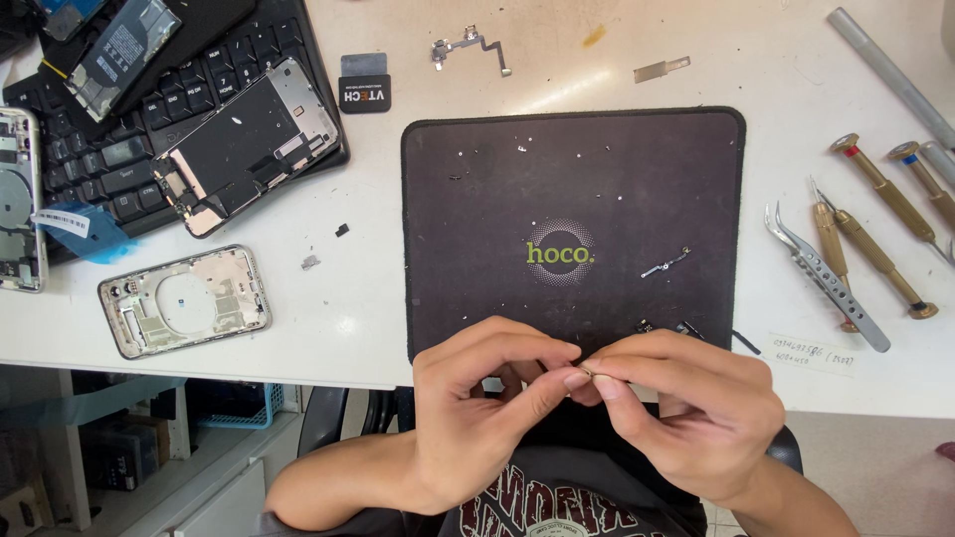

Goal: The person disassembles a smartphone, removes small internal components, and reassembles the device using precision tools. They handle screws, a flex cable, and the phone casing, placing parts on a mat and using a screwdriver and tweezers throughout.

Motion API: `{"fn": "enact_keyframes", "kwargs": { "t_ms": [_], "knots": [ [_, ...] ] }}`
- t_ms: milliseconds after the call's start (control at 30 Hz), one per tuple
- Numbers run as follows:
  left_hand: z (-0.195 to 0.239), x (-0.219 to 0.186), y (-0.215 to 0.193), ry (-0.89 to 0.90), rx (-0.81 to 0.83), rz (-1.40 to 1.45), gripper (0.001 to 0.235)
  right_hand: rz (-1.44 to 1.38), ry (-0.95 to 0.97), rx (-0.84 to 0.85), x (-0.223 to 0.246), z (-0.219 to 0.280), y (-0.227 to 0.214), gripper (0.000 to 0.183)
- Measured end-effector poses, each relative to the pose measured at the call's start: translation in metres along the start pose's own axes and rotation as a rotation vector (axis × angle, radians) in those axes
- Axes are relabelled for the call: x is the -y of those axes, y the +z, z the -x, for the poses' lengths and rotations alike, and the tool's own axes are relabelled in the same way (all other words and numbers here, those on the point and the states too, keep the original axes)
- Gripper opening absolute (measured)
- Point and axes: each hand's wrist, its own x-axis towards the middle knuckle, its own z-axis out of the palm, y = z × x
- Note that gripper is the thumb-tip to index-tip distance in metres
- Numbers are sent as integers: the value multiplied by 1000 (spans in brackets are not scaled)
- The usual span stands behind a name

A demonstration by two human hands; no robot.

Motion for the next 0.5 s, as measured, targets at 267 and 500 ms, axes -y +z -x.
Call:
{"fn": "enact_keyframes", "kwargs": {
  "t_ms": [267,500],
  "knots": [
    [2,13,-5,202,131,-10,15,-480,262,107,-3,5,-8,10],
    [5,17,-3,130,143,87,16,-496,294,118,-4,7,-10,10]
  ]
}}
